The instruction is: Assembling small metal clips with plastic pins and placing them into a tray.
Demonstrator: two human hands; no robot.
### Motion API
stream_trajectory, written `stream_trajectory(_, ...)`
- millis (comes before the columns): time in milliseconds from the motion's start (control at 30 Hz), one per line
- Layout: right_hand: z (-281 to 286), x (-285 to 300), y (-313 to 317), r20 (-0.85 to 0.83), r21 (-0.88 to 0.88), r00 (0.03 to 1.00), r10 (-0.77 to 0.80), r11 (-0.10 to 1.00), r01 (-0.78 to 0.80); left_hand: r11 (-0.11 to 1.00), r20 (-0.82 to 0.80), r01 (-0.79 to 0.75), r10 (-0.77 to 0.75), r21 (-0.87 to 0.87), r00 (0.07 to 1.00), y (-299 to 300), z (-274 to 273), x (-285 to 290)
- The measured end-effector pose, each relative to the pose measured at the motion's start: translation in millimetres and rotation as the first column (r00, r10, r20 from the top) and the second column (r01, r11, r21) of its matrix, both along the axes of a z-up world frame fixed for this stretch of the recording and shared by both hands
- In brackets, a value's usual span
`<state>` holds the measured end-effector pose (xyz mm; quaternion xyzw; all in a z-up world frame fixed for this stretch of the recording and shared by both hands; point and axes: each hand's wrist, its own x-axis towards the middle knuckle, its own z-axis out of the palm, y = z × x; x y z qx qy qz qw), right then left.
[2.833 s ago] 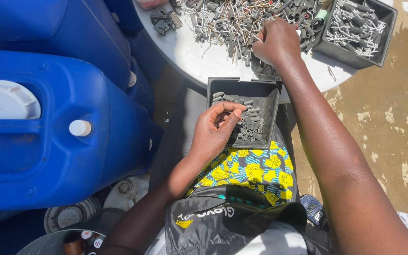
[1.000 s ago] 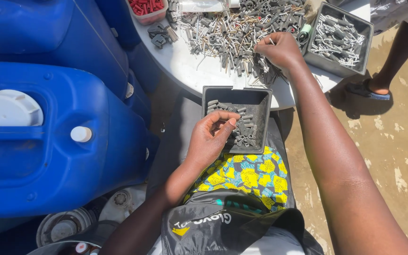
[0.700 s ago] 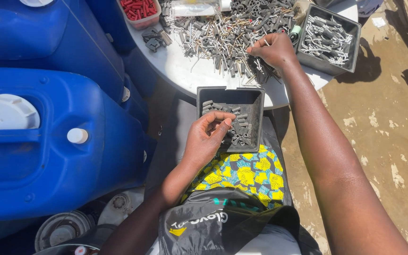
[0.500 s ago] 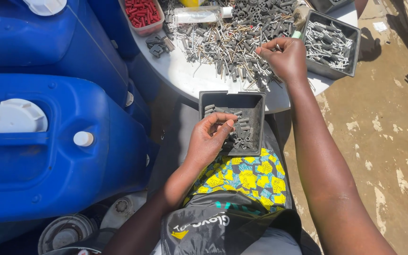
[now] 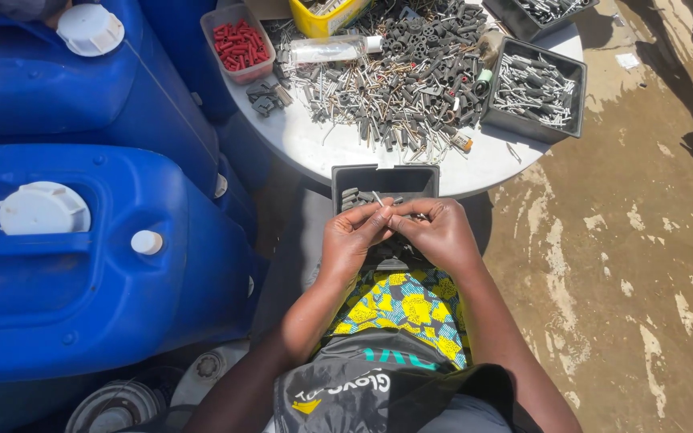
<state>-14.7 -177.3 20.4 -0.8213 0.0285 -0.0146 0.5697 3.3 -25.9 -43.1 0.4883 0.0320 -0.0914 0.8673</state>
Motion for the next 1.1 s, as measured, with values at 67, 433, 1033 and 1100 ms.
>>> stream_trajectory(67,-2.3,0.9,-10.6,0.003,0.031,0.999,0.035,0.999,-0.035,1.000,-0.007,-0.003,0.003,-0.028,1.000,1.9,8.1,-3.5)
stream_trajectory(433,14.8,-14.2,-13.6,-0.010,-0.015,0.994,0.105,0.994,-0.105,0.997,0.049,0.003,-0.007,0.072,0.999,7.1,12.2,-1.8)
stream_trajectory(1033,45.3,-7.7,26.5,0.131,-0.584,0.980,0.149,0.811,-0.045,0.986,-0.223,-0.048,0.011,-0.161,0.975,-3.3,14.5,-6.3)
stream_trajectory(1100,42.5,-13.2,29.0,0.189,-0.582,0.973,0.130,0.813,0.004,0.983,-0.230,-0.070,0.030,-0.168,0.973,-2.4,8.9,-7.3)
